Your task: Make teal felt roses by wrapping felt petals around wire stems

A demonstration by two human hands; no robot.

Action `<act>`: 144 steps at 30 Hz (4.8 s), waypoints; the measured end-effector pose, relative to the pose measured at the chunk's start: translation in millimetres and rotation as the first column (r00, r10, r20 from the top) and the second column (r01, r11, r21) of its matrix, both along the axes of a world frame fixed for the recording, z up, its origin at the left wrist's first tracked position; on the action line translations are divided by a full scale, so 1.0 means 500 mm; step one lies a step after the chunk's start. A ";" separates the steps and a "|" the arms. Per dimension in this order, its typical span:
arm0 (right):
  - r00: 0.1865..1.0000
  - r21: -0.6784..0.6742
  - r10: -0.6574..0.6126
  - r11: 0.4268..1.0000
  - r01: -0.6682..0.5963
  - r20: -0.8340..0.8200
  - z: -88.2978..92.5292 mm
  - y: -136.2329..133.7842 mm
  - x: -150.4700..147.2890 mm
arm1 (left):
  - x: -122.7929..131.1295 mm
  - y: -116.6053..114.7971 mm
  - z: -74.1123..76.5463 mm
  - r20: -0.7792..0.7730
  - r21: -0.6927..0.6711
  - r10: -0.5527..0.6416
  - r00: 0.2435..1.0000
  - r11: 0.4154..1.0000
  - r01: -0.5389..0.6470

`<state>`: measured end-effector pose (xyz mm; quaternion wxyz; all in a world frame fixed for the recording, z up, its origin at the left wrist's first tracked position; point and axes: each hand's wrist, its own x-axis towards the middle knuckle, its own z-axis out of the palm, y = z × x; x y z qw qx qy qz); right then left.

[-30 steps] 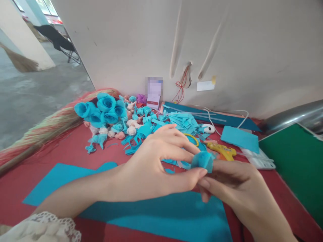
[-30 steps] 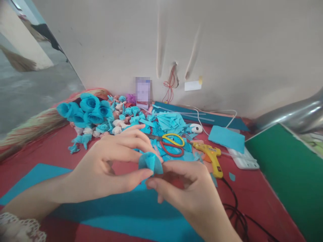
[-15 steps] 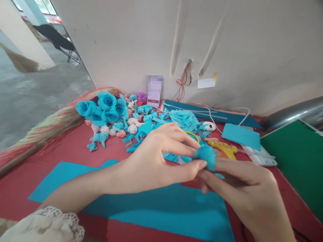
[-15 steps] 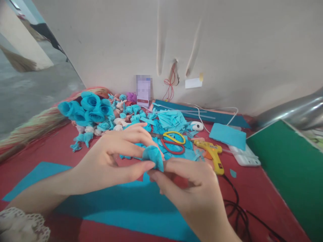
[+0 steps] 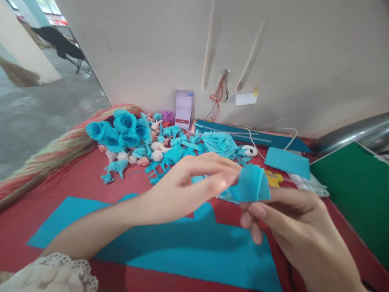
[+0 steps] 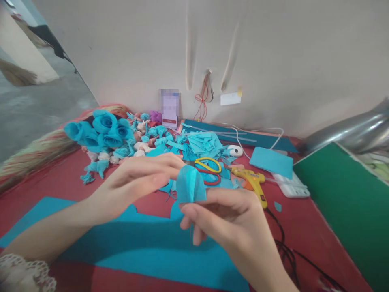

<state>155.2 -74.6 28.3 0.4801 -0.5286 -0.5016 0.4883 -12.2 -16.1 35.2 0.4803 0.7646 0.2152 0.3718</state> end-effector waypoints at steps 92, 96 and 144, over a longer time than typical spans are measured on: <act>0.795 0.468 -0.159 0.867 -0.170 0.585 0.003 -0.017 0.025 | 0.029 -0.005 -0.046 0.194 0.232 -0.007 0.981 0.972 -0.039; 0.868 0.361 -0.057 0.921 -0.145 0.494 0.004 -0.015 0.016 | 0.025 -0.006 -0.048 0.169 0.275 -0.016 0.986 0.961 -0.031; 0.819 -0.316 0.574 0.783 -0.536 0.031 0.016 0.005 0.045 | 0.013 0.024 -0.025 0.052 0.567 -0.186 0.981 0.814 0.124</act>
